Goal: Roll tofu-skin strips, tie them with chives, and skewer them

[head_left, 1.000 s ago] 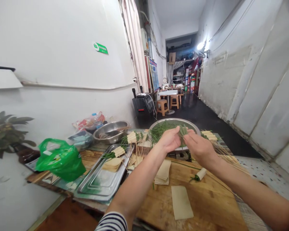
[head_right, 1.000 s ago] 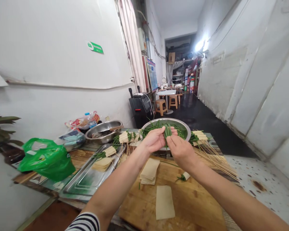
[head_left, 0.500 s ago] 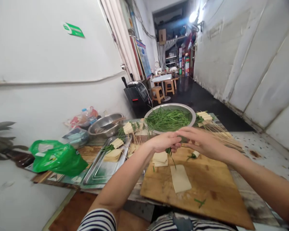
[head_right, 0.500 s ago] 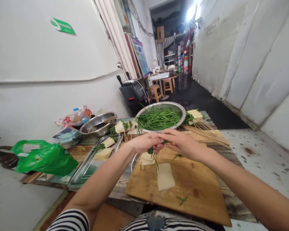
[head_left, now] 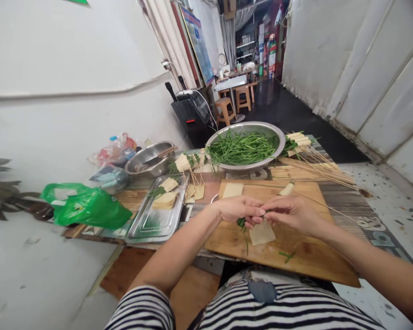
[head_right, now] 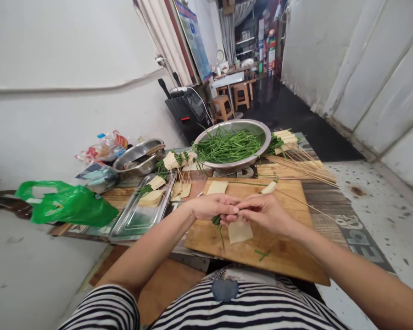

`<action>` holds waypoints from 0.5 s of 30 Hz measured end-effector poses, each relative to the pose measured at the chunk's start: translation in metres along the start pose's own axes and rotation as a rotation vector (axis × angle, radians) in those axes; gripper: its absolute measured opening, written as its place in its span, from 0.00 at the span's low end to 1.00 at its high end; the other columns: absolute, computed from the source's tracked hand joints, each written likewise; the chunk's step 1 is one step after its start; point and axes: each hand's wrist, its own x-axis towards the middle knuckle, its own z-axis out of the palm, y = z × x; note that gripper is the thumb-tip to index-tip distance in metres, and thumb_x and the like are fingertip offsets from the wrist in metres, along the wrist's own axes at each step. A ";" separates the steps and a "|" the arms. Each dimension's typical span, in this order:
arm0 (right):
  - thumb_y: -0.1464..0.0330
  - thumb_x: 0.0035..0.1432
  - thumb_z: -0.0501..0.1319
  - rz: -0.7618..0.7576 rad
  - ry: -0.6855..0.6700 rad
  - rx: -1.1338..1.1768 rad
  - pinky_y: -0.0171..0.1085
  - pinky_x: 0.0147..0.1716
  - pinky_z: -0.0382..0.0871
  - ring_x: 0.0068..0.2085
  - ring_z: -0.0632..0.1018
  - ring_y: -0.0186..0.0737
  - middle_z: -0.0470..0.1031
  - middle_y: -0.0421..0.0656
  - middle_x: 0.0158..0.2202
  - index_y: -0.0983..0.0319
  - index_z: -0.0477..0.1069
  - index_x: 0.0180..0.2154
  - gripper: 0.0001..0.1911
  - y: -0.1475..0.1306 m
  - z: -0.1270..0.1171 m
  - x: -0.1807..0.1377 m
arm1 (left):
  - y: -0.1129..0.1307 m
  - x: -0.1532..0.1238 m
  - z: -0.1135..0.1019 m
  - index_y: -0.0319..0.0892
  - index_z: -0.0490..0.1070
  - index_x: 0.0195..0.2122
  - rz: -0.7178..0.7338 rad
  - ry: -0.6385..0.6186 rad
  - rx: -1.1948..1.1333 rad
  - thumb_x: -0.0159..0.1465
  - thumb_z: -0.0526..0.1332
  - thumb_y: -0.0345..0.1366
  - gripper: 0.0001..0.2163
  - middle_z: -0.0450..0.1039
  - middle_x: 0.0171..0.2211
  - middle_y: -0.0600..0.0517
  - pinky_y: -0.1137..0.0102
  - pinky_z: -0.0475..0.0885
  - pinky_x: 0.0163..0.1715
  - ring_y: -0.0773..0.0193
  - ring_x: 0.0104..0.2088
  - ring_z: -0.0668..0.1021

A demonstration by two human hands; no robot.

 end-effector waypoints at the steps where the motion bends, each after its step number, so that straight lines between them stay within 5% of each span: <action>1: 0.63 0.62 0.59 0.024 0.015 0.029 0.34 0.29 0.72 0.28 0.77 0.35 0.79 0.43 0.31 0.61 0.79 0.37 0.12 0.003 0.003 -0.001 | -0.003 0.000 0.002 0.38 0.70 0.36 0.019 0.037 0.039 0.57 0.67 0.47 0.16 0.65 0.25 0.55 0.76 0.59 0.22 0.74 0.21 0.62; 5: 0.61 0.61 0.60 0.018 0.084 0.048 0.34 0.28 0.72 0.29 0.78 0.36 0.79 0.44 0.31 0.62 0.78 0.33 0.13 0.023 0.016 -0.012 | -0.030 0.001 0.016 0.39 0.71 0.36 0.170 0.422 0.242 0.61 0.63 0.40 0.09 0.71 0.27 0.54 0.76 0.62 0.24 0.72 0.22 0.67; 9: 0.65 0.62 0.59 -0.037 0.104 -0.001 0.34 0.31 0.73 0.33 0.79 0.37 0.79 0.45 0.33 0.62 0.77 0.33 0.11 0.039 0.031 -0.030 | -0.069 -0.002 0.037 0.41 0.75 0.32 0.372 0.799 0.540 0.59 0.65 0.34 0.03 0.76 0.32 0.50 0.70 0.69 0.38 0.64 0.33 0.75; 15: 0.70 0.66 0.53 -0.236 0.036 -0.246 0.33 0.32 0.72 0.32 0.77 0.35 0.78 0.43 0.31 0.61 0.75 0.35 0.13 0.040 0.037 -0.037 | -0.102 -0.012 0.045 0.42 0.77 0.37 0.506 0.786 0.899 0.67 0.56 0.34 0.10 0.77 0.41 0.43 0.64 0.68 0.45 0.59 0.41 0.76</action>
